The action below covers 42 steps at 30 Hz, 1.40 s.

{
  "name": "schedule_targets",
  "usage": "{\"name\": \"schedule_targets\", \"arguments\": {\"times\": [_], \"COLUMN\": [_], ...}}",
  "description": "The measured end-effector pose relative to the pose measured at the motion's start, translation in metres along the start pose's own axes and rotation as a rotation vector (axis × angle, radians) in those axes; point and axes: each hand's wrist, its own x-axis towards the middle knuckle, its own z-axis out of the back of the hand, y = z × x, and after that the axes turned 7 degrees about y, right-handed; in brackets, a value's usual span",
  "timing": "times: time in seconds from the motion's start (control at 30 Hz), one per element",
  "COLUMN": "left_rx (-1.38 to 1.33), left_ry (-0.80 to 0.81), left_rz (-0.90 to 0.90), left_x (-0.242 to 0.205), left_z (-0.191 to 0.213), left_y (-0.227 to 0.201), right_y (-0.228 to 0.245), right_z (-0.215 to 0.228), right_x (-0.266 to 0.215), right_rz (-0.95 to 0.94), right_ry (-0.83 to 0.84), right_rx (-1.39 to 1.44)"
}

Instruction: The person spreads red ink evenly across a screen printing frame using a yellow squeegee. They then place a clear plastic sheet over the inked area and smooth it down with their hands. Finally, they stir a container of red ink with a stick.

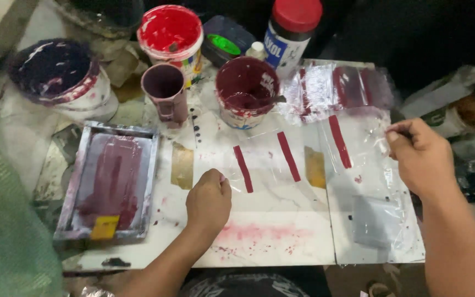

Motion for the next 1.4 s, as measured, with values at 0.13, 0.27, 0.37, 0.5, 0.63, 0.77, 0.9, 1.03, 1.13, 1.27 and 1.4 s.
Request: {"name": "schedule_targets", "arguments": {"times": [0.13,0.27,0.37,0.5,0.63,0.77,0.9,1.03,1.13,1.27,1.4], "left_rx": [0.045,0.085,0.09,0.168,0.008,-0.061,-0.092,-0.145,-0.103,-0.205,-0.297], "left_ry": [-0.047,-0.048,-0.078,-0.162,-0.102,0.011,-0.046,-0.041,-0.123,-0.193,0.02], "left_rz": [-0.142,-0.257,-0.313,-0.327,-0.205,0.023,0.046,0.127,0.07,0.054,0.091], "left_x": [0.037,0.072,0.103,0.146,0.165,0.178,0.19,0.189,0.182,0.167,0.122], "left_z": [-0.035,-0.068,-0.091,-0.113,-0.093,-0.091,-0.103,-0.097,-0.102,-0.115,-0.109], "left_y": [-0.031,-0.075,-0.106,-0.138,-0.176,-0.196,-0.194,-0.197,-0.193,-0.183,-0.189], "right_y": [-0.017,-0.064,-0.09,-0.11,-0.133,-0.136,-0.12,-0.153,-0.174,-0.167,-0.152], "right_z": [0.007,0.003,0.005,0.006,-0.009,-0.02,-0.023,-0.034,-0.036,-0.03,-0.023], "right_x": [0.039,0.091,0.123,0.157,0.198,0.226,0.23,0.239,0.229,0.191,0.116], "right_rz": [-0.095,-0.145,-0.144,-0.187,-0.148,-0.118,-0.182,-0.132,-0.009,0.08,0.189], "right_ry": [0.008,-0.047,-0.079,-0.087,-0.14,-0.169,-0.129,-0.15,-0.171,-0.262,-0.312], "right_rx": [0.046,0.044,0.079,0.15,0.179,0.159,0.098,0.074,0.124,0.082,0.037]}}
